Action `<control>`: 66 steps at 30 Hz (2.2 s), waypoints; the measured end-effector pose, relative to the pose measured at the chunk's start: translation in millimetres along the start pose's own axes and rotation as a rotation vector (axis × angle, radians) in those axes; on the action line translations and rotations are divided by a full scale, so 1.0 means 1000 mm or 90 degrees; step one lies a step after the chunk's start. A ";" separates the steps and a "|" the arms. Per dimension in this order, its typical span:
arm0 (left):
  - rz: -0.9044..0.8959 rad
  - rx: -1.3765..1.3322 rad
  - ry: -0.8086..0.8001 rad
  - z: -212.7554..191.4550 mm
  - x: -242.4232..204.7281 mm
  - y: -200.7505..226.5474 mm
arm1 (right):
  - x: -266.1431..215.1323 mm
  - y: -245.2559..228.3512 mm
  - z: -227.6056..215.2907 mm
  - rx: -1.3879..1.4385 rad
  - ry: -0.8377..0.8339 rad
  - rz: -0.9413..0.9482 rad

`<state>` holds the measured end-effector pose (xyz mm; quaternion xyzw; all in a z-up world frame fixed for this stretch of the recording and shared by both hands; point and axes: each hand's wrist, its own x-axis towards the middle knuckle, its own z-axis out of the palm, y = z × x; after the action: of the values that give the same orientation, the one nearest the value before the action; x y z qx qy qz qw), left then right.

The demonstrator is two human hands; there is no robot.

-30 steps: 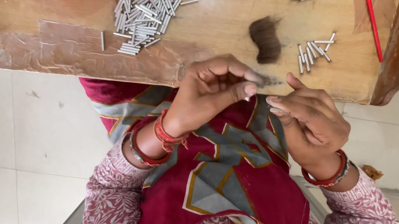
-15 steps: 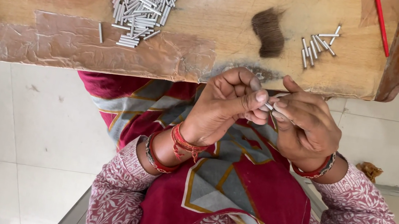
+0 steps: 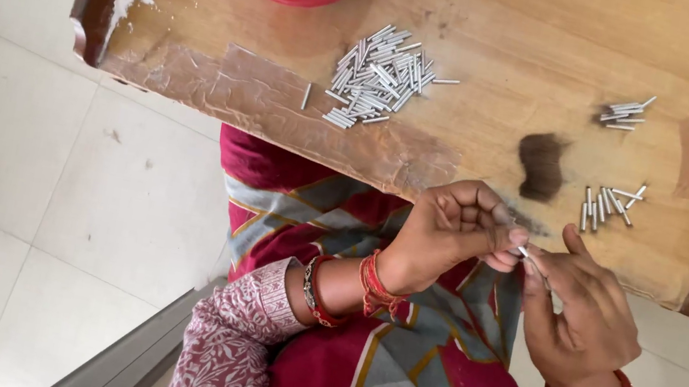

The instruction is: Manually inserting bundles of bristles into small metal ferrules at a workbench.

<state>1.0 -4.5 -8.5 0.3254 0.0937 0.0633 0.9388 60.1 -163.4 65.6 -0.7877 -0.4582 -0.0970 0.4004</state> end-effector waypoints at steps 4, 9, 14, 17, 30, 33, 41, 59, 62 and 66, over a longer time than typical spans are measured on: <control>0.000 -0.062 0.010 -0.001 -0.001 0.001 | 0.007 -0.013 -0.003 -0.006 -0.050 0.101; -0.026 -0.006 -0.027 -0.006 -0.001 0.004 | -0.002 -0.008 -0.009 0.029 -0.038 0.146; -0.001 0.012 -0.047 -0.006 -0.002 0.016 | 0.019 -0.013 -0.013 0.037 -0.060 0.152; 0.031 0.077 -0.041 -0.008 -0.001 0.020 | 0.022 -0.010 -0.017 0.053 -0.062 0.143; 0.018 0.183 -0.042 -0.006 -0.004 0.020 | 0.009 -0.001 -0.018 0.133 -0.063 0.162; -0.013 0.184 -0.044 -0.007 -0.001 0.023 | 0.012 -0.007 -0.020 0.129 -0.064 0.169; 0.003 0.180 -0.070 -0.002 -0.007 0.024 | 0.006 -0.004 -0.021 0.135 -0.059 0.157; -0.048 0.192 -0.051 0.000 -0.012 0.020 | 0.003 -0.007 -0.016 0.089 -0.043 0.130; -0.029 0.223 -0.038 -0.005 -0.012 0.013 | 0.003 -0.005 -0.015 0.054 -0.048 0.098; -0.047 0.256 -0.012 -0.013 -0.007 0.009 | 0.004 0.003 -0.015 0.076 -0.095 0.089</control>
<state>-9.4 9.1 -12.4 0.5029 0.1074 0.0055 0.8576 67.8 -172.2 76.6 -0.7974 -0.4358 0.0176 0.4171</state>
